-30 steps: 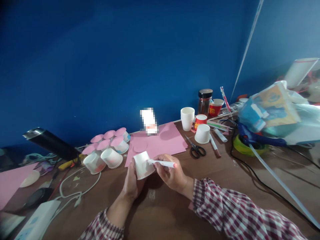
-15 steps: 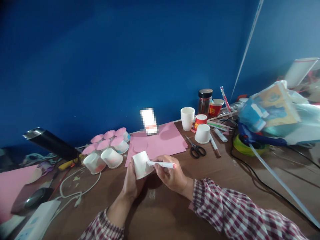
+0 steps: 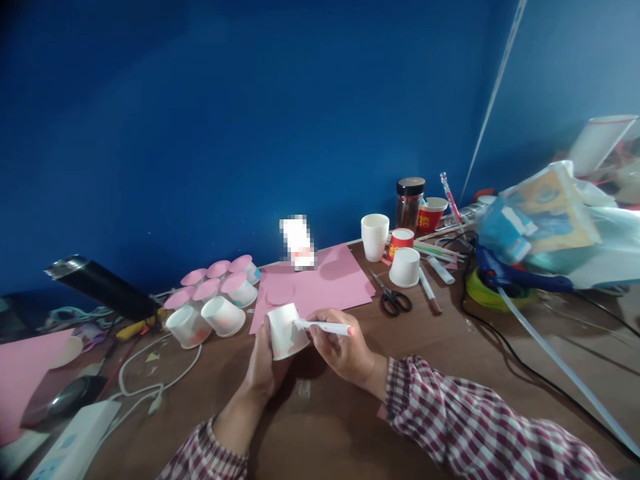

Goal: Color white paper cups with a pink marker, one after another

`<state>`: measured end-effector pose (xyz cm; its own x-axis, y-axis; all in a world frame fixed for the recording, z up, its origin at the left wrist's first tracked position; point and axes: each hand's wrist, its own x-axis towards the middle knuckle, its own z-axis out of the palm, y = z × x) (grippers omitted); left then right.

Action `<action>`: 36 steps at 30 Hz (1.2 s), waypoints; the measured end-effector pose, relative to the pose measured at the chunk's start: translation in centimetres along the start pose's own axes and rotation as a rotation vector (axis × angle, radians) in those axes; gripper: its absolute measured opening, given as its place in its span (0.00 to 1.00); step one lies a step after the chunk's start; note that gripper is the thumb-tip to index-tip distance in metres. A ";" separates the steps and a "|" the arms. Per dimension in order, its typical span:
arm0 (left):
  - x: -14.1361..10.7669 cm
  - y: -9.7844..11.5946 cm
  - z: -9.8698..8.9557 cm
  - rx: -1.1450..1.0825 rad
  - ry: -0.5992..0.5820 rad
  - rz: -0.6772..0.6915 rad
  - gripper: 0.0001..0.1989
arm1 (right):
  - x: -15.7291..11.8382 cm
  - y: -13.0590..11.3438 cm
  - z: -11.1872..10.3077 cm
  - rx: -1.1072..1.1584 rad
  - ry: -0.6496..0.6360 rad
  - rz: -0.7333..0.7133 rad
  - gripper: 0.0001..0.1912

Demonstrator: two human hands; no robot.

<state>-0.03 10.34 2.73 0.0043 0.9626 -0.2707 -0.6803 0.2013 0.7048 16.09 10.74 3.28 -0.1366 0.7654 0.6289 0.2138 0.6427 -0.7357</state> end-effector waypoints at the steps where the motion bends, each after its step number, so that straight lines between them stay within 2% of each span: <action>1: 0.0 0.0 0.0 -0.002 -0.004 -0.006 0.23 | -0.1 0.1 0.0 0.003 -0.002 0.009 0.09; 8: 0.1 0.1 -0.2 -0.009 0.030 -0.011 0.24 | -0.2 0.7 0.2 0.022 -0.006 0.030 0.08; 16: 0.0 0.3 0.0 0.008 0.015 -0.012 0.23 | -0.1 0.0 0.2 0.042 -0.006 0.034 0.07; 24: 0.0 0.3 0.2 0.041 -0.045 0.001 0.26 | -0.3 0.2 0.2 0.018 0.040 0.003 0.06; 31: 0.2 0.0 0.2 0.053 -0.049 0.027 0.23 | -0.1 -0.4 -0.1 -0.075 0.004 -0.105 0.06; 36: 0.4 -0.4 0.0 0.060 -0.051 0.023 0.23 | -0.1 -0.2 0.0 -0.089 0.004 -0.112 0.06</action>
<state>0.29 10.69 2.34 0.0279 0.9748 -0.2214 -0.6352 0.1883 0.7490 16.03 10.55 3.38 -0.1604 0.6888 0.7069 0.2827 0.7183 -0.6357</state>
